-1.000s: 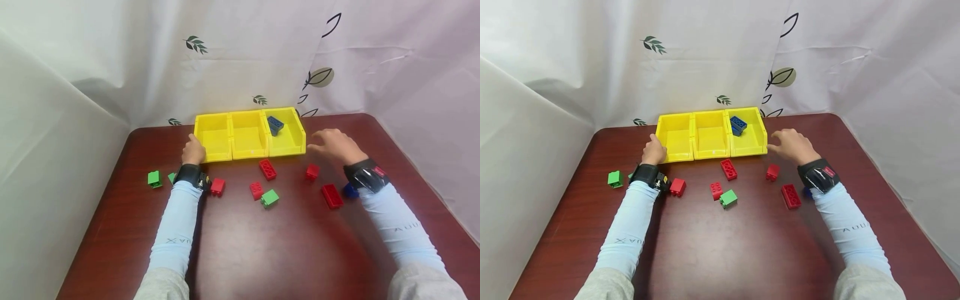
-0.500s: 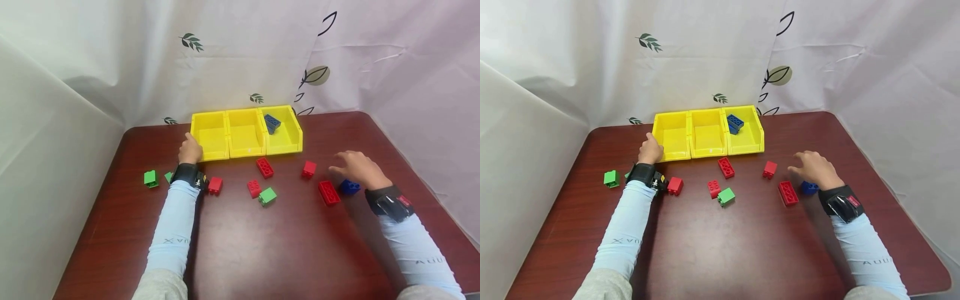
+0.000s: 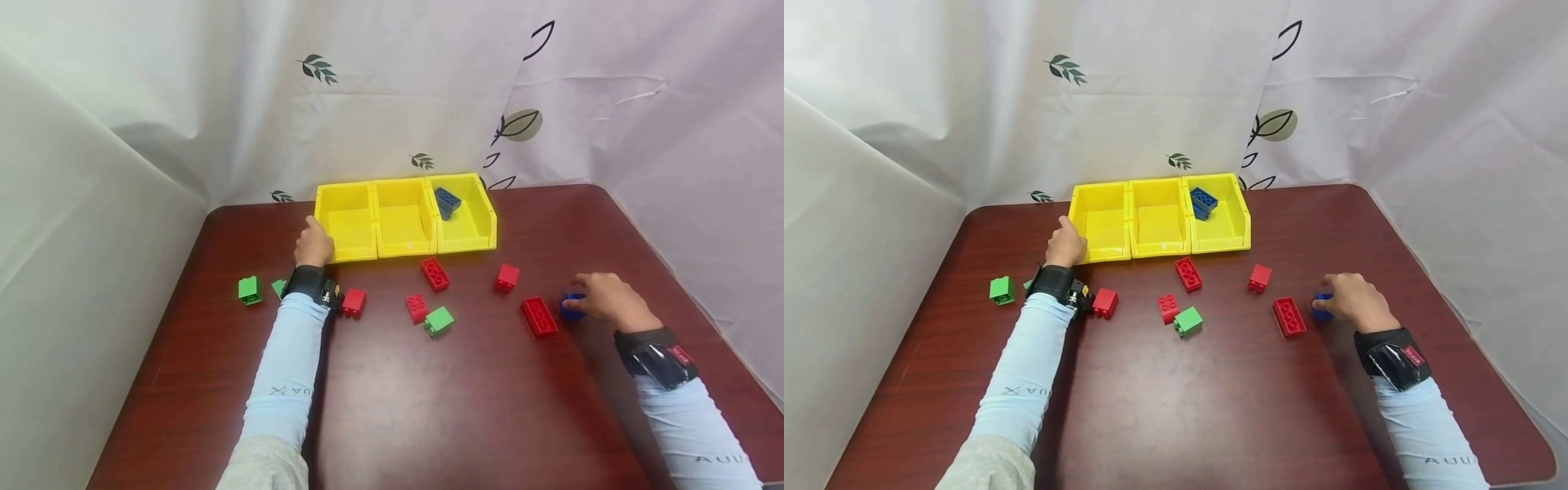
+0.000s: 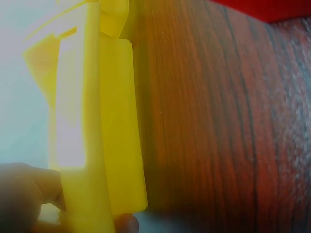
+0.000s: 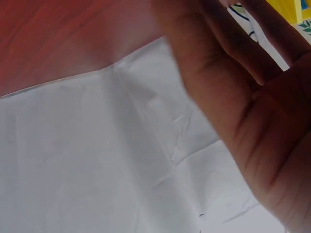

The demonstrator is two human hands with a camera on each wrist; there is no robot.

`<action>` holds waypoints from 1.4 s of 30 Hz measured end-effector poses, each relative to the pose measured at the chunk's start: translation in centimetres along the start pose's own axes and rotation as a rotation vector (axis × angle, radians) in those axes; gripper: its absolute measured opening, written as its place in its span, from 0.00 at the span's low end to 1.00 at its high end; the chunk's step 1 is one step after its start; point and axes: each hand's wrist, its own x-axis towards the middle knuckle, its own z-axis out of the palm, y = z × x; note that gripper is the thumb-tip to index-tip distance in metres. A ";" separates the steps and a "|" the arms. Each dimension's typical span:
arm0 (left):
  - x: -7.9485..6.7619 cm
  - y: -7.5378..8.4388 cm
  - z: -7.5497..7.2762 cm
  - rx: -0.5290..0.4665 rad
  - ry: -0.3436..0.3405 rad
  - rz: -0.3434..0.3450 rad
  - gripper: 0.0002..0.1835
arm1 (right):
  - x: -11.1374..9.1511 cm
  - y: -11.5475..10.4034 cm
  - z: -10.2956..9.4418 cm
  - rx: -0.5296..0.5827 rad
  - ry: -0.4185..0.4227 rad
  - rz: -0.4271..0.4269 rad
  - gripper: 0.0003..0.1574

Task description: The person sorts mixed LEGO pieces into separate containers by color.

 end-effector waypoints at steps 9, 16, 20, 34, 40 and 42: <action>0.0 0.1 0.0 0.007 0.001 -0.006 0.26 | -0.4 0.5 0.5 0.034 -0.008 0.034 0.37; -0.6 0.0 0.1 -0.010 0.002 -0.014 0.25 | -0.6 0.7 1.0 0.054 0.026 0.024 0.32; -0.7 0.0 0.1 -0.015 0.002 -0.013 0.26 | -0.6 0.8 1.1 0.040 0.055 0.001 0.28; -0.6 0.4 0.0 -0.015 0.004 -0.012 0.25 | -0.6 0.8 0.0 0.061 0.094 -0.035 0.31; -0.5 0.4 -0.1 -0.012 0.008 -0.021 0.26 | 0.6 -1.2 -2.2 0.084 0.158 -0.099 0.31; -0.5 0.4 -0.1 -0.012 0.010 -0.024 0.27 | 1.3 -2.3 -2.9 0.086 0.174 -0.131 0.29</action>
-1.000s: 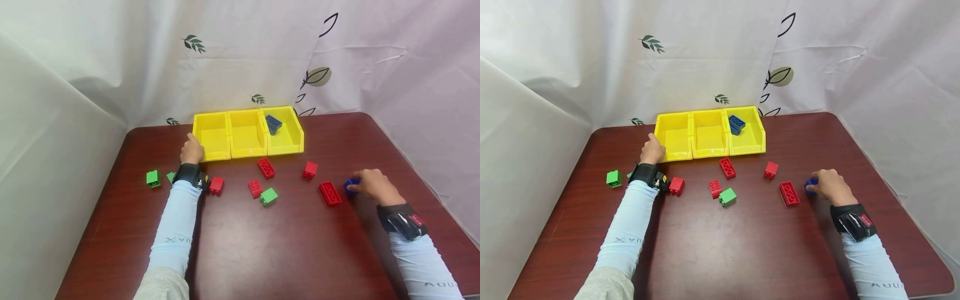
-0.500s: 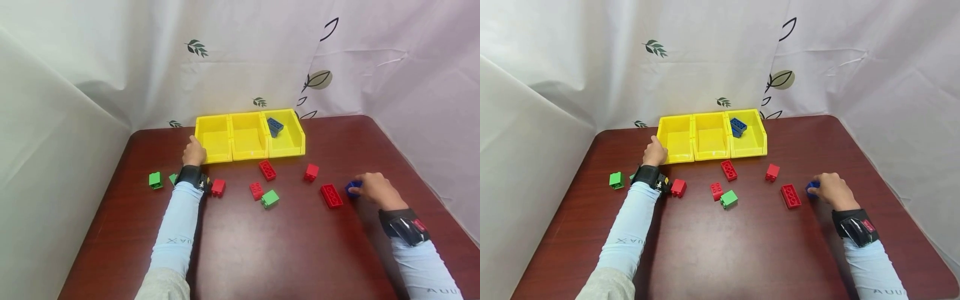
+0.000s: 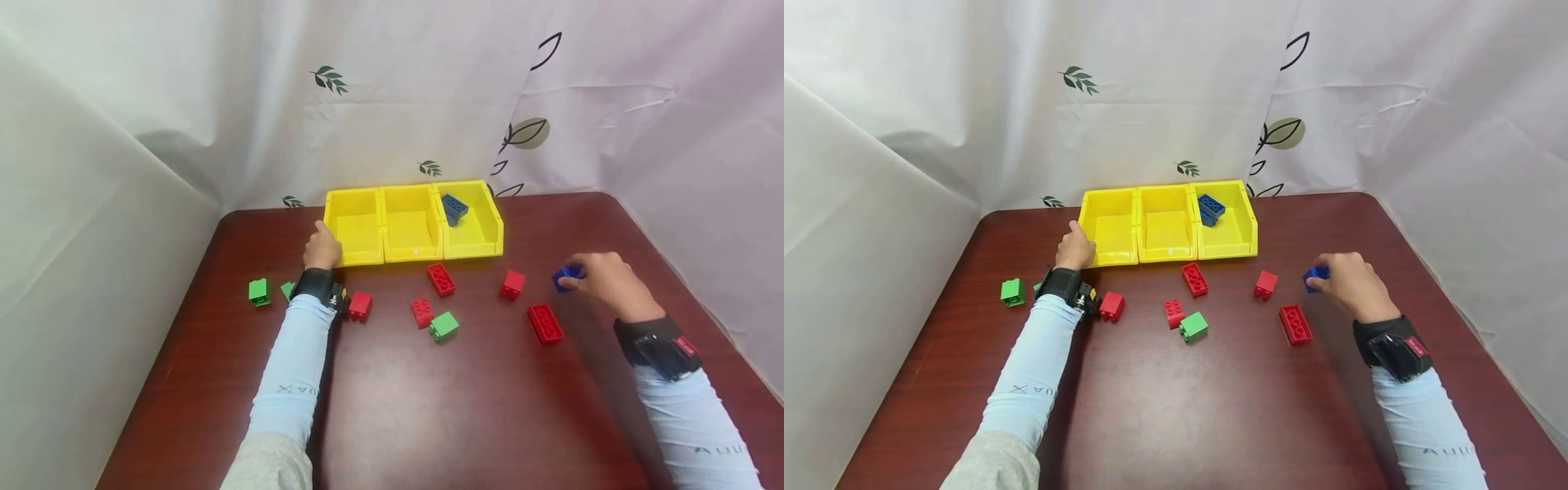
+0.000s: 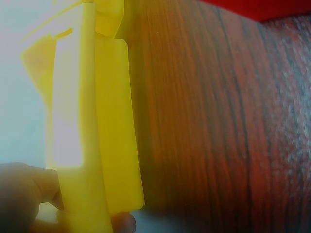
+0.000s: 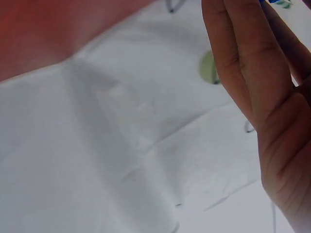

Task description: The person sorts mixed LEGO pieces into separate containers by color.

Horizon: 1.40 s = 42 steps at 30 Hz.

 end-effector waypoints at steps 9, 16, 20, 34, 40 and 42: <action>-0.1 -0.3 0.2 -0.015 -0.003 -0.027 0.27 | 4.6 -5.5 -1.7 -0.051 -0.008 -0.116 0.25; 0.0 -0.2 0.0 -0.017 0.009 -0.011 0.27 | 7.9 -8.3 -2.0 -0.029 -0.029 -0.116 0.25; 0.0 -0.1 -0.2 -0.018 0.015 -0.001 0.27 | 10.1 -9.4 -1.7 -0.022 -0.047 -0.111 0.29; -0.2 -0.6 -0.1 -0.005 0.004 -0.013 0.26 | 15.4 -11.9 1.0 -0.015 -0.122 -0.065 0.30; -0.2 -0.2 -0.1 -0.004 0.006 -0.006 0.26 | 17.0 -12.2 2.4 -0.004 -0.149 -0.056 0.29; -0.2 -0.1 0.0 0.003 0.008 -0.002 0.25 | 17.3 -12.2 2.8 0.001 -0.156 -0.056 0.29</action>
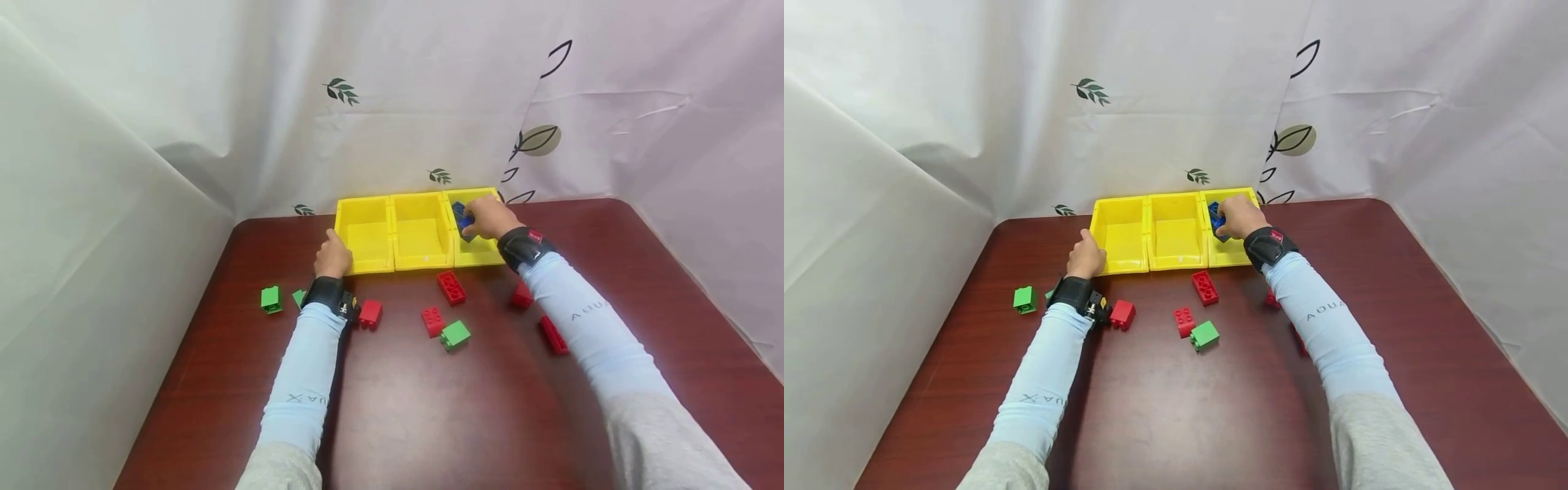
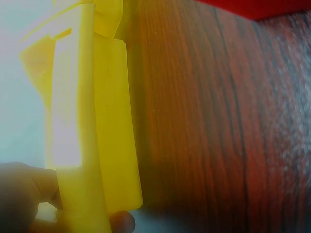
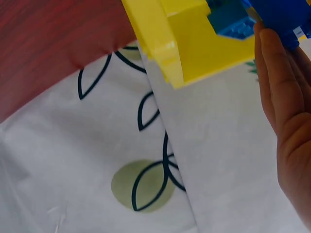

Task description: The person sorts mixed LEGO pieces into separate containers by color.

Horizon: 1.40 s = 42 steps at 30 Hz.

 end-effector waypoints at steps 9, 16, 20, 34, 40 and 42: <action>0.0 0.1 0.0 -0.002 0.004 -0.001 0.25 | 2.1 0.7 1.9 -0.042 0.016 -0.058 0.25; -0.1 0.0 0.0 -0.007 0.010 0.009 0.24 | 2.7 1.0 2.6 -0.026 -0.003 -0.028 0.27; 0.1 0.0 0.1 -0.002 0.018 0.010 0.24 | 2.8 0.9 2.8 -0.019 -0.017 -0.011 0.25; 0.0 0.0 0.3 -0.007 0.026 0.007 0.24 | 3.2 1.1 2.9 -0.003 -0.042 0.004 0.24; 0.1 0.0 0.3 -0.005 0.021 0.011 0.24 | 3.4 1.0 3.0 -0.014 -0.046 0.022 0.24; 0.1 0.0 0.3 -0.004 0.020 0.011 0.24 | 3.4 1.0 3.2 -0.008 -0.049 0.033 0.25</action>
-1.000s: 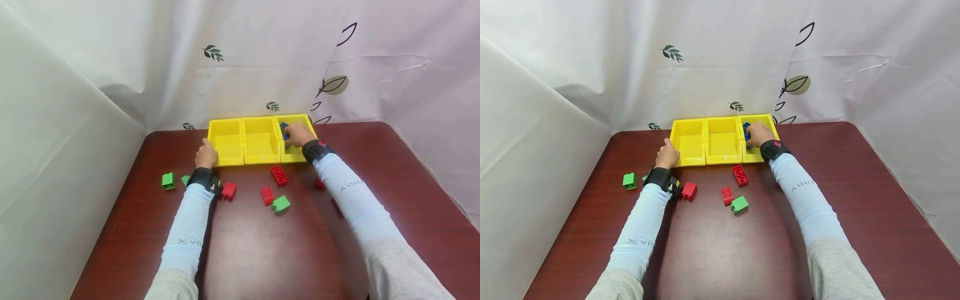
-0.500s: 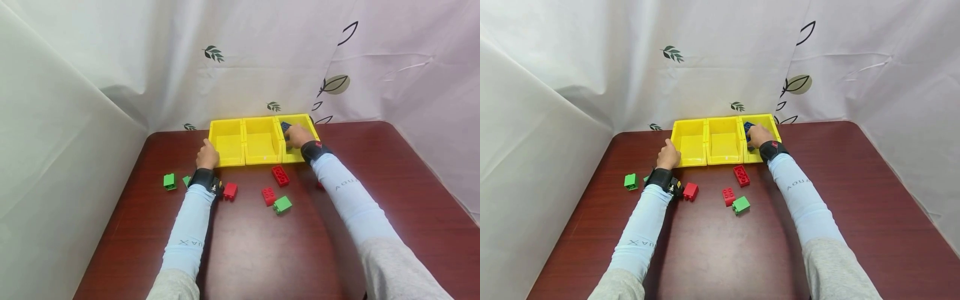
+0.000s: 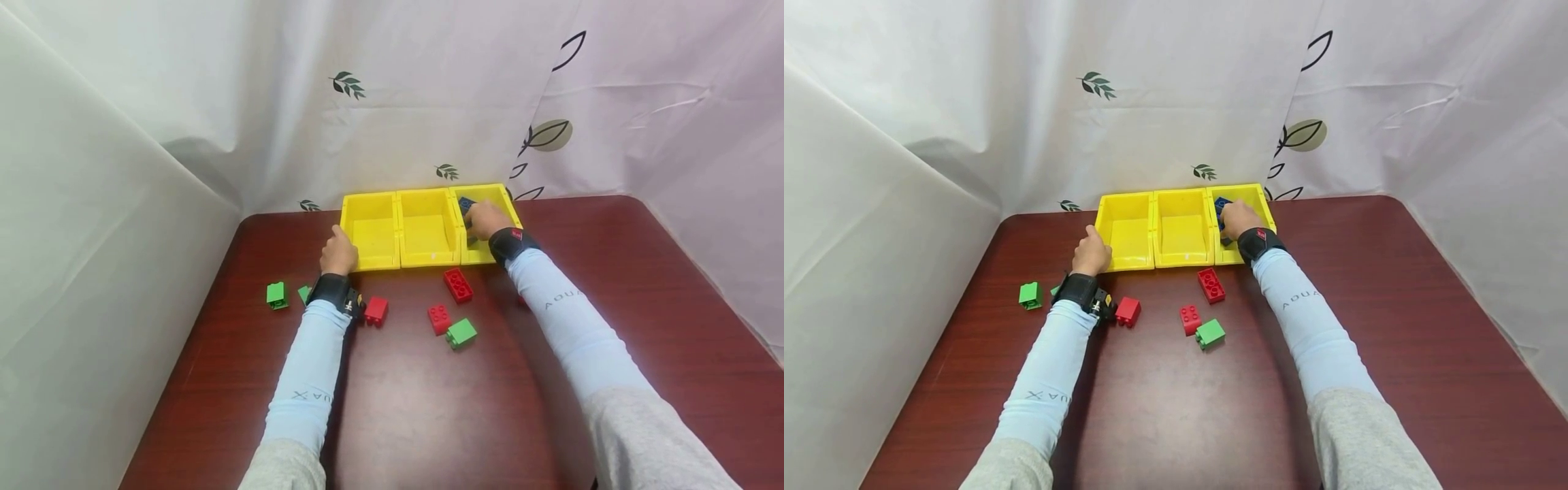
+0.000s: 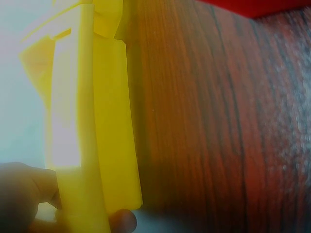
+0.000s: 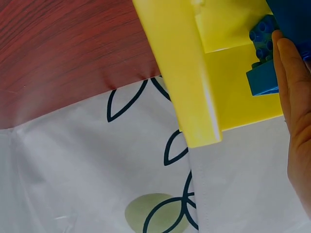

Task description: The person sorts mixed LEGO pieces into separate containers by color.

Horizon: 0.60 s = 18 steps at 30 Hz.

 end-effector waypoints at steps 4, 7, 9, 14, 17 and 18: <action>0.1 -0.1 0.0 -0.006 -0.005 0.000 0.24 | 0.1 0.0 0.2 -0.004 0.005 0.007 0.26; 0.2 -0.1 0.0 -0.006 -0.001 0.003 0.25 | 0.0 0.0 0.2 -0.031 0.021 -0.023 0.23; 0.3 -0.1 0.0 -0.009 0.005 0.003 0.25 | -0.1 0.0 0.1 -0.043 0.032 -0.040 0.22; 0.3 -0.2 0.1 -0.004 0.010 0.004 0.25 | -0.1 -0.1 0.1 -0.040 0.032 -0.048 0.21; 0.3 -0.3 0.1 -0.003 0.009 0.005 0.25 | 0.0 -0.1 0.2 -0.033 0.029 -0.044 0.21; 0.3 -0.3 0.1 -0.001 0.009 0.007 0.25 | 0.0 -0.1 0.2 -0.030 0.029 -0.042 0.21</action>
